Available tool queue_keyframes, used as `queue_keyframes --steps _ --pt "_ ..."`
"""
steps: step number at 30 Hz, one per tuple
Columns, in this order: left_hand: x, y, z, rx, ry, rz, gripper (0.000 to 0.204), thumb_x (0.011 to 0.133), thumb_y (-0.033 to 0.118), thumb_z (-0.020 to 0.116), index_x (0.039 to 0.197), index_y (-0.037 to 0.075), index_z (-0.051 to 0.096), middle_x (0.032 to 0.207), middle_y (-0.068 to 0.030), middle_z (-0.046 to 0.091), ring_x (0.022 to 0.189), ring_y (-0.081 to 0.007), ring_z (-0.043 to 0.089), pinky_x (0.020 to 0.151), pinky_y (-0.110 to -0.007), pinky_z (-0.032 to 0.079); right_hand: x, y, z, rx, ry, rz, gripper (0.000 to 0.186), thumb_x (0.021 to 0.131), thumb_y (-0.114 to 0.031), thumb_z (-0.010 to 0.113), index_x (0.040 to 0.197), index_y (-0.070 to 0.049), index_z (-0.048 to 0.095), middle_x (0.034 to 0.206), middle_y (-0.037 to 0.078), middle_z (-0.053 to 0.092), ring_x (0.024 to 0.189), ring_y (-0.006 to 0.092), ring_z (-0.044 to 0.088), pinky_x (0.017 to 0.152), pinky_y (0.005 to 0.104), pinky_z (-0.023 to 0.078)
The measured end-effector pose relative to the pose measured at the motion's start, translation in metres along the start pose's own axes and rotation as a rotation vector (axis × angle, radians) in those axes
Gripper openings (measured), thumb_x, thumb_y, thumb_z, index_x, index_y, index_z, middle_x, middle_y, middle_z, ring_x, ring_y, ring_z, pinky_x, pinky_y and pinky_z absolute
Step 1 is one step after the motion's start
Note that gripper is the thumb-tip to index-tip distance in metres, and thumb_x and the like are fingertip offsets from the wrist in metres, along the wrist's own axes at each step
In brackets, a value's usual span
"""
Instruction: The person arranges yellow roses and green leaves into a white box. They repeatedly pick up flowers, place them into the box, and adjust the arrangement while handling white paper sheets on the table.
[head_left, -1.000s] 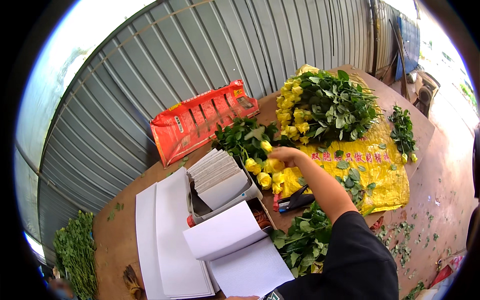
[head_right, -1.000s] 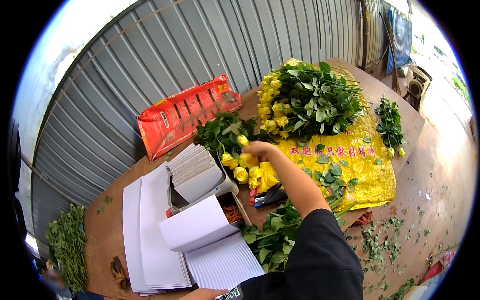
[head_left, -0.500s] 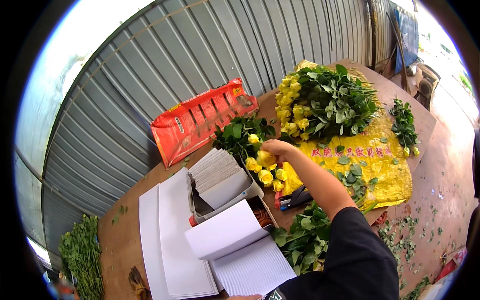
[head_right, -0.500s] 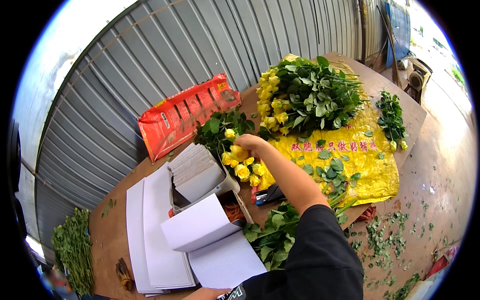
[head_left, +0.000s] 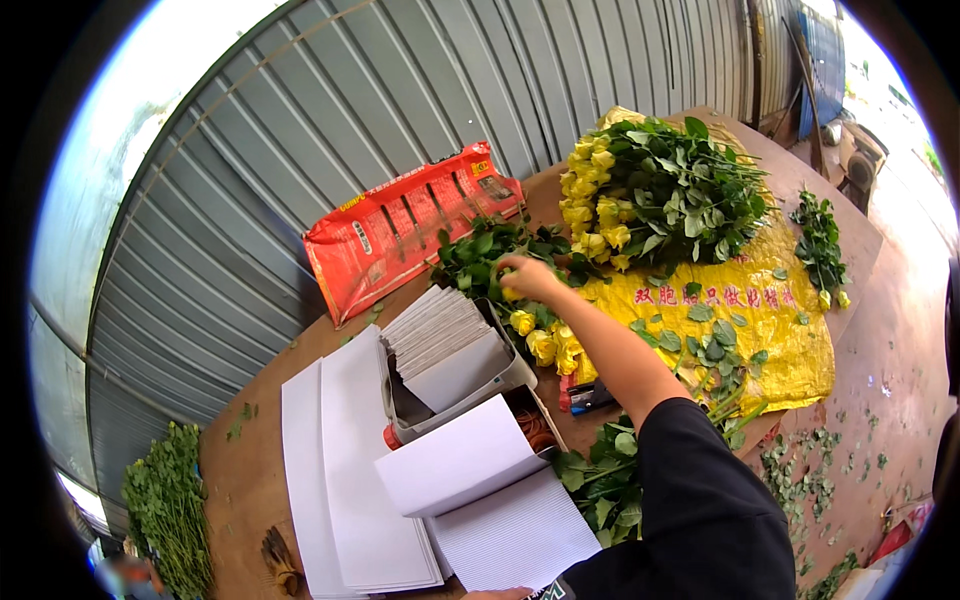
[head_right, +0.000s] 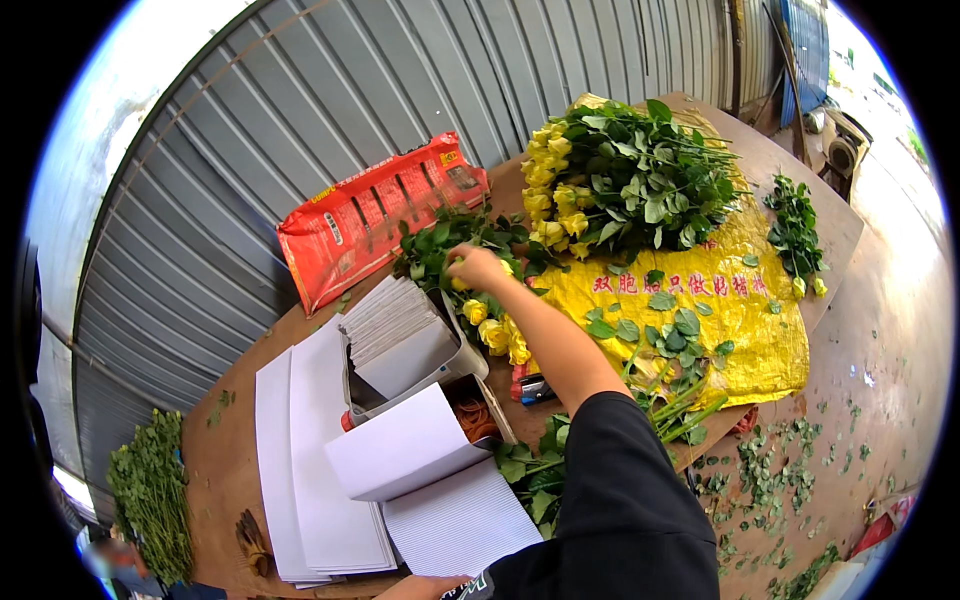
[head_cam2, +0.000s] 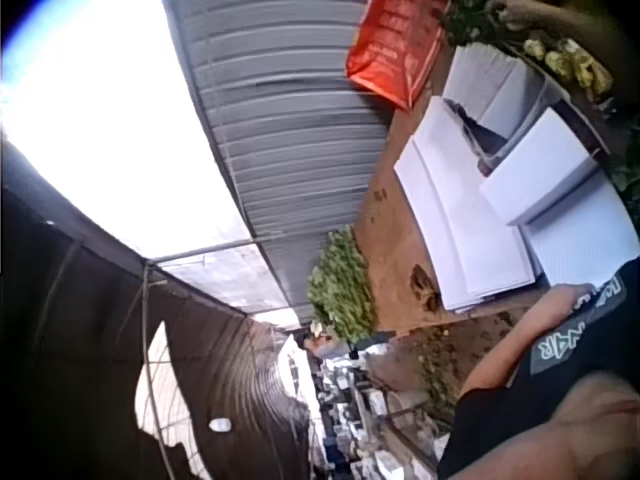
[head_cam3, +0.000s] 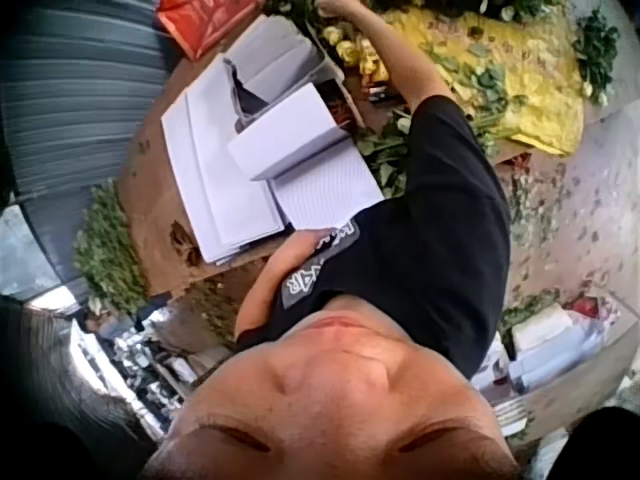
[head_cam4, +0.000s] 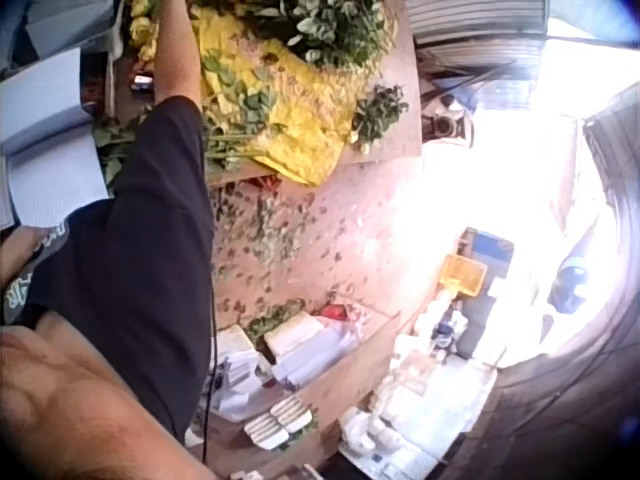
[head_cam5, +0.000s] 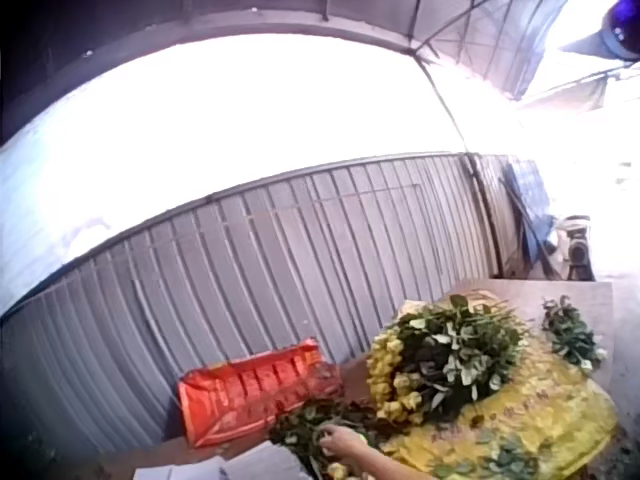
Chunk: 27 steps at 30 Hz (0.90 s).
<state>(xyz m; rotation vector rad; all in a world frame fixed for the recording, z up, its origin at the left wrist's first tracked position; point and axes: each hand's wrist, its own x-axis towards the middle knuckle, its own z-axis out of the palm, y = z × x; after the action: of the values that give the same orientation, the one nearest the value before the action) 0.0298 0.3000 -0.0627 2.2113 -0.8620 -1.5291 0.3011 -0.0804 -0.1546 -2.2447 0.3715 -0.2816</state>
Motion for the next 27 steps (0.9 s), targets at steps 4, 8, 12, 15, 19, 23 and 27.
queue_keyframes --steps 4,8,12,15,19,23,27 --pt "-0.001 -0.001 0.003 -0.161 0.07 -0.04 0.031 0.086 0.018 0.041 0.111 0.004 0.054 0.106 -0.0173 0.057 0.095 -0.0213 0.052 0.084 -0.031 0.038 -0.015 -0.01 -0.007 -0.79 0.136 -0.001 0.026 0.075 -0.028 0.053 0.092 -0.011 0.064 0.111 0.007 0.046 0.105 0.0242 0.037 0.078 0.0413 0.034" --pt "0.004 -0.003 0.006 -0.283 0.09 -0.054 0.032 0.088 0.021 0.04 0.108 0.001 0.054 0.104 -0.0175 0.058 0.091 -0.0192 0.052 0.082 -0.031 0.038 -0.005 -0.006 0.027 -0.536 -0.117 -0.112 0.027 0.072 -0.029 0.058 0.088 -0.008 0.062 0.098 0.011 0.059 0.092 0.0256 0.056 0.076 0.0359 0.046" --pt "0.0 0.004 0.0 -0.141 0.047 -0.065 0.032 0.088 0.022 0.041 0.107 0.0 0.054 0.102 -0.0189 0.058 0.089 -0.0203 0.053 0.082 -0.031 0.038 0.0 0.0 0.052 -0.491 -0.166 0.077 0.041 0.064 -0.036 0.065 0.09 -0.005 0.062 0.093 0.01 0.063 0.087 0.0237 0.061 0.071 0.0336 0.049" --pt "0.002 -0.001 0.002 -0.189 0.077 -0.077 0.033 0.087 0.023 0.042 0.106 -0.001 0.053 0.102 -0.0183 0.058 0.091 -0.0211 0.053 0.084 -0.03 0.037 0.02 -0.004 0.038 0.031 -0.456 0.354 0.036 0.065 -0.04 0.064 0.08 -0.007 0.061 0.076 0.007 0.062 0.065 0.0189 0.059 0.054 0.0316 0.047" --pt "0.008 -0.006 0.003 -0.26 0.078 -0.081 0.034 0.087 0.023 0.044 0.106 -0.003 0.053 0.104 -0.0168 0.057 0.095 -0.0212 0.051 0.086 -0.03 0.035 0.042 0.01 0.016 1.079 -0.387 0.619 0.024 0.077 -0.033 0.053 0.069 -0.01 0.053 0.061 0.003 0.051 0.048 0.0128 0.049 0.039 0.0234 0.04" --pt "0.009 -0.008 0.006 -0.324 0.108 -0.072 0.035 0.087 0.024 0.044 0.107 -0.003 0.052 0.104 -0.0162 0.057 0.095 -0.0208 0.05 0.086 -0.03 0.035 0.043 0.0 0.01 1.183 -0.442 0.526 0.028 0.082 -0.033 0.048 0.077 -0.006 0.054 0.068 0.005 0.055 0.051 0.0149 0.053 0.043 0.0259 0.047" --pt "0.005 0.003 0.001 -0.255 0.044 -0.165 0.031 0.087 0.02 0.04 0.11 0.002 0.052 0.104 -0.0174 0.057 0.094 -0.0232 0.053 0.085 -0.032 0.037 0.027 -0.028 0.01 1.194 -0.356 0.498 0.026 0.082 -0.03 0.048 0.084 -0.005 0.056 0.072 0.007 0.058 0.055 0.0159 0.057 0.047 0.0274 0.051"
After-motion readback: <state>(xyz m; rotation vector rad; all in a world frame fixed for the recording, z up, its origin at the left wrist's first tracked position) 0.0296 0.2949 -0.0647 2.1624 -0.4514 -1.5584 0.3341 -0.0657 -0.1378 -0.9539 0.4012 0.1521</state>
